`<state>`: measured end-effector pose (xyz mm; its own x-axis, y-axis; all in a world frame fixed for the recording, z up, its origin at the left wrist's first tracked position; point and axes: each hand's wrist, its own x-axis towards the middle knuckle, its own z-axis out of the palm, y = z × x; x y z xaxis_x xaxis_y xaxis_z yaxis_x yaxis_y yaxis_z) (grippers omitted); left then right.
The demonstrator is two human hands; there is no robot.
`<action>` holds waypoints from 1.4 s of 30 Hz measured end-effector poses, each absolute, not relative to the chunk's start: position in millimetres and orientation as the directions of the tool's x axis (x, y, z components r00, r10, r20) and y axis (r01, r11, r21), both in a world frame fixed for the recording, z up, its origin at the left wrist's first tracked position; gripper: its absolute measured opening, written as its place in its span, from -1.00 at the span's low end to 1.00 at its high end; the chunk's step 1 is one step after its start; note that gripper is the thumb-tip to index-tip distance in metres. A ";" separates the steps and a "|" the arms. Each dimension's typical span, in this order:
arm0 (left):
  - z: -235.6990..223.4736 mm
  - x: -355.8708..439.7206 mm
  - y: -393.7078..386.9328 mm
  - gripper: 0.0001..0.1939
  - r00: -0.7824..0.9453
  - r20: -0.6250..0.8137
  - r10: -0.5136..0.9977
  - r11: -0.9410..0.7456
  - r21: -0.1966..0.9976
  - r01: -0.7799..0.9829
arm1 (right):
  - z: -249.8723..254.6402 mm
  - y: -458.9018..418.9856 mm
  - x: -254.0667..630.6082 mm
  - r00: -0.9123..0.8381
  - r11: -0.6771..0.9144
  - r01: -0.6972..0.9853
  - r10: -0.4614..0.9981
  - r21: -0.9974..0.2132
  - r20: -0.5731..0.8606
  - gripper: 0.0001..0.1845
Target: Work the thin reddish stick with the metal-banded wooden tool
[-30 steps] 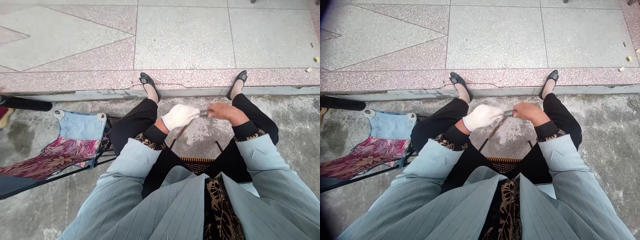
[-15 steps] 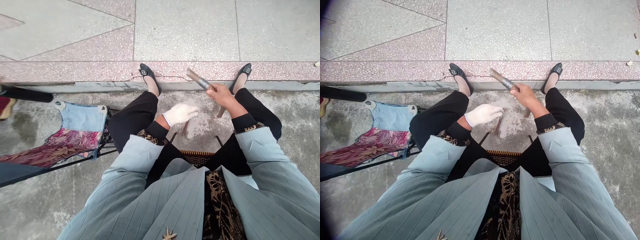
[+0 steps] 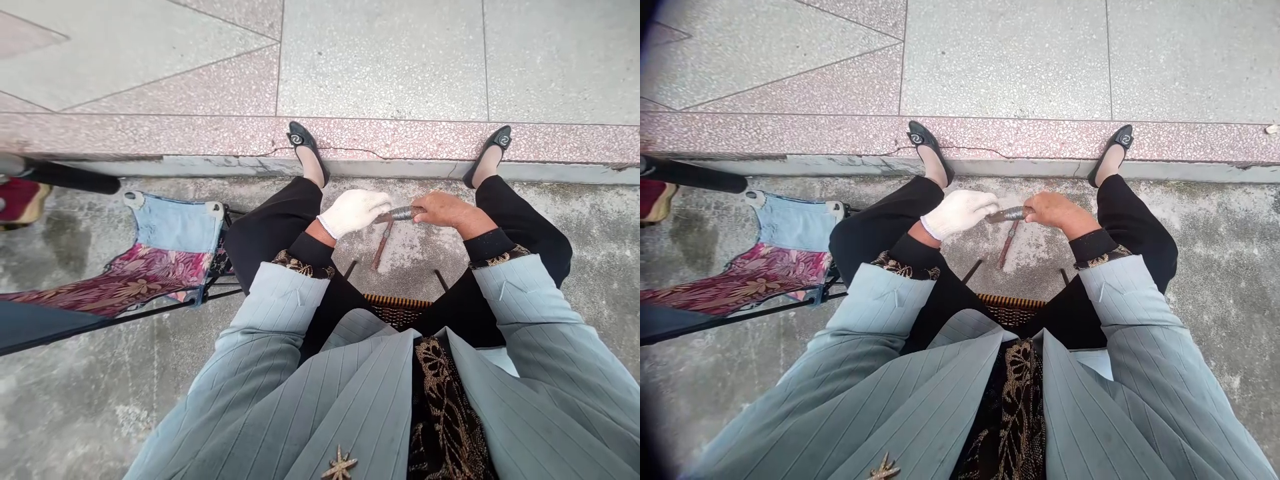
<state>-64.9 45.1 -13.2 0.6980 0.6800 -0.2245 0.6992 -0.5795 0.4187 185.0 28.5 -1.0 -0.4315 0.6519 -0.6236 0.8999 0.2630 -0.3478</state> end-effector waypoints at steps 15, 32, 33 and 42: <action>-52.4 -47.8 46.7 -0.59 0.786 -0.249 0.566 -0.456 0.700 0.550 | 33.2 8.2 200.4 -0.550 0.001 0.645 0.695 -0.765 -0.463 -0.64; -29.8 -52.7 42.2 -0.62 0.813 -0.291 0.504 -0.599 0.561 0.572 | -3.2 13.4 174.9 -0.484 0.243 0.874 0.497 -0.421 -0.720 -0.81; -29.3 -54.3 43.8 -0.62 0.820 -0.282 0.498 -0.569 0.607 0.554 | -2.2 13.4 177.1 -0.555 0.230 0.829 0.441 -0.509 -0.705 -0.82; -27.2 -56.1 48.9 -0.62 0.826 -0.281 0.488 -0.460 0.722 0.517 | -0.3 17.0 186.1 -0.407 0.276 0.910 0.458 -0.309 -0.791 -0.85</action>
<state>-56.1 48.9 -27.2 0.8264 0.4879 -0.2812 0.5172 -0.4600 0.7217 186.1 17.0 -0.3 -0.4070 0.4575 -0.7906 0.9102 0.2756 -0.3091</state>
